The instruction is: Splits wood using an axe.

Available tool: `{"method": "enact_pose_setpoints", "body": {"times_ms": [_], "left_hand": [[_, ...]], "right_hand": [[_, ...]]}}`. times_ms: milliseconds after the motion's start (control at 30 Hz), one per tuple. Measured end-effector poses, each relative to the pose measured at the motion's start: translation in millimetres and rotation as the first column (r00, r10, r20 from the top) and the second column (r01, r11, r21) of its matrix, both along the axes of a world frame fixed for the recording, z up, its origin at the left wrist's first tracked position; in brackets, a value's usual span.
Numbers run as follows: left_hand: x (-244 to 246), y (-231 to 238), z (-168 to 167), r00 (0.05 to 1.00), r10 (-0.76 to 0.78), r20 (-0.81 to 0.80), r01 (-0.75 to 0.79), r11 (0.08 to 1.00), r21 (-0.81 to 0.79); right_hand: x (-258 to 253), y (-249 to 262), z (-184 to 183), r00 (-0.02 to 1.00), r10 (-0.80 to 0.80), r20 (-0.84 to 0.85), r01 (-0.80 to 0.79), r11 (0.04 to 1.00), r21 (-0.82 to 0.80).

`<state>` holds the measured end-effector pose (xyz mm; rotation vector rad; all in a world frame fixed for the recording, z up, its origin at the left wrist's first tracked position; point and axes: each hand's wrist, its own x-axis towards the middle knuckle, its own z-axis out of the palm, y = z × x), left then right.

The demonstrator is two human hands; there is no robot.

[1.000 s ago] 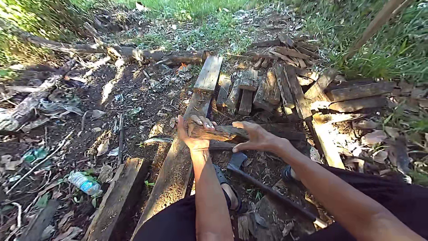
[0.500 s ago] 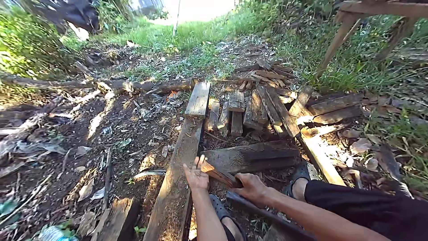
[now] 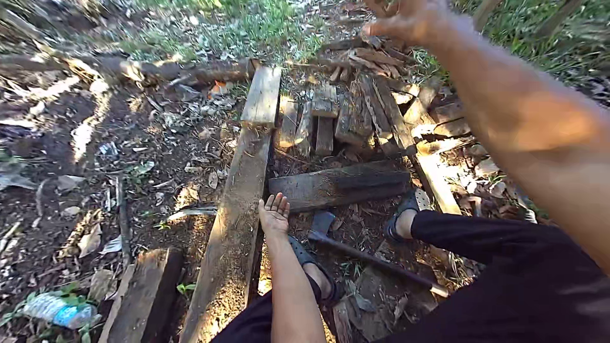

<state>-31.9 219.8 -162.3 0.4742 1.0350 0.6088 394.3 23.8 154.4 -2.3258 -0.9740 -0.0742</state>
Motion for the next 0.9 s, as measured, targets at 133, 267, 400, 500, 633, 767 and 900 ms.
{"method": "enact_pose_setpoints", "body": {"times_ms": [133,267,400,500,633,767,900], "left_hand": [[0,-4,-4,0.999,-0.016,-0.041,0.015,0.999,-0.031],[-1,-5,0,0.996,-0.025,-0.089,0.024,1.0,-0.019],[0,-6,-2,0.993,-0.022,-0.116,0.02,1.0,-0.012],[2,-8,-6,0.988,-0.035,-0.149,0.034,0.999,-0.01],[9,-15,-8,0.983,-0.05,-0.177,0.051,0.999,0.004],[24,-24,-2,0.956,-0.132,-0.263,0.159,0.984,0.082],[40,-38,0,0.892,-0.281,-0.353,0.405,0.842,0.355]], "right_hand": [[-61,-29,-172,0.976,0.196,-0.094,-0.217,0.911,-0.352],[-117,-69,-307,0.951,0.083,-0.299,-0.269,0.7,-0.661],[-136,-88,-371,0.975,0.099,-0.2,-0.214,0.671,-0.71],[-134,-92,-379,0.981,0.145,-0.126,-0.191,0.688,-0.7],[-126,-92,-371,0.977,0.131,-0.167,-0.21,0.702,-0.68],[-126,-78,-337,0.884,-0.123,-0.452,-0.144,0.847,-0.512],[-135,-61,-302,0.446,-0.126,-0.886,0.027,0.991,-0.128]]}}
